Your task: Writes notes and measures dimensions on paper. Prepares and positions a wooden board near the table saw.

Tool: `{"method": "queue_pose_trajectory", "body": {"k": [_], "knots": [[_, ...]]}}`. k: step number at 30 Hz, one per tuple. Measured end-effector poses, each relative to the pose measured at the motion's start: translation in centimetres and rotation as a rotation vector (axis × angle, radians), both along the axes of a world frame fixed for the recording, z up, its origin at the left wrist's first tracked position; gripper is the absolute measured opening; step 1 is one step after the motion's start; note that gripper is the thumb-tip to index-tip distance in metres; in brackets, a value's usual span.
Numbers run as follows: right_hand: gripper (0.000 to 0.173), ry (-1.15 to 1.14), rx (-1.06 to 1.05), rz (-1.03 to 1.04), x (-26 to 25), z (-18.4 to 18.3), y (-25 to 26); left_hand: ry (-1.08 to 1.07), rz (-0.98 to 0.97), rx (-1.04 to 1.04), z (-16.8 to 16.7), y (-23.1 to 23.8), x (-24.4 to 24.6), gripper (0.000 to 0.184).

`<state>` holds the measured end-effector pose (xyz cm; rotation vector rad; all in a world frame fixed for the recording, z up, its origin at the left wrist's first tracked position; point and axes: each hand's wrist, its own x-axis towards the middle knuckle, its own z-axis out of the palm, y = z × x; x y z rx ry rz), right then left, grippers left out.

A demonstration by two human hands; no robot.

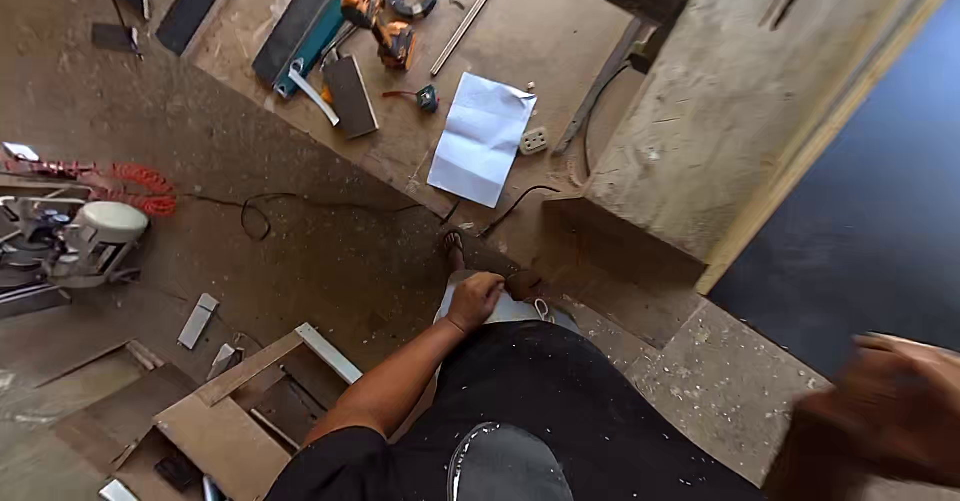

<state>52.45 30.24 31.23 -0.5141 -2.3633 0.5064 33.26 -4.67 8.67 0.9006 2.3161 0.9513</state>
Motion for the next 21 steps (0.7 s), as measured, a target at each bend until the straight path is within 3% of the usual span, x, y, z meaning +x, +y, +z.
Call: {"method": "queue_pose_trajectory", "body": {"k": [2, 4, 7, 9, 11, 13, 16, 19, 21], "knots": [[0.015, -0.172, -0.175, 0.285, -6.1, -3.5, -7.1, -0.237, 0.141, -0.251, -3.9, -5.1, -2.2, 0.035], [0.022, -0.513, -0.307, 0.419, -12.2, -9.8, -12.5, -0.337, 0.242, -0.330, -7.0, -7.3, -5.7, 0.038], [0.040, -1.089, -0.321, 0.508, -21.1, -20.2, -16.7, -0.236, 0.350, -0.277, -10.4, -5.9, -11.9, 0.043], [0.049, -1.236, -0.231, 0.513, -25.1, -26.3, -18.5, -0.168, 0.322, -0.367, -12.0, -3.6, -15.5, 0.045], [0.043, -1.273, -0.145, 0.515, -27.4, -30.5, -19.3, -0.182, 0.230, -0.522, -12.0, -1.6, -18.2, 0.048], [0.032, -1.289, -0.084, 0.509, -28.7, -32.1, -19.1, -0.168, 0.073, -0.622, -11.6, -0.3, -20.1, 0.043], [0.029, -1.356, -0.094, 0.496, -30.0, -32.1, -18.5, -0.140, -0.144, -0.647, -11.7, 0.0, -22.1, 0.032], [0.029, -1.254, -0.315, 0.328, -30.4, -30.1, -18.4, -0.312, -0.230, -0.454, -10.9, -0.8, -23.3, 0.032], [0.031, -1.007, -0.564, 0.050, -30.5, -28.3, -18.8, -0.424, -0.289, -0.225, -9.4, -2.0, -23.1, 0.028]]}}
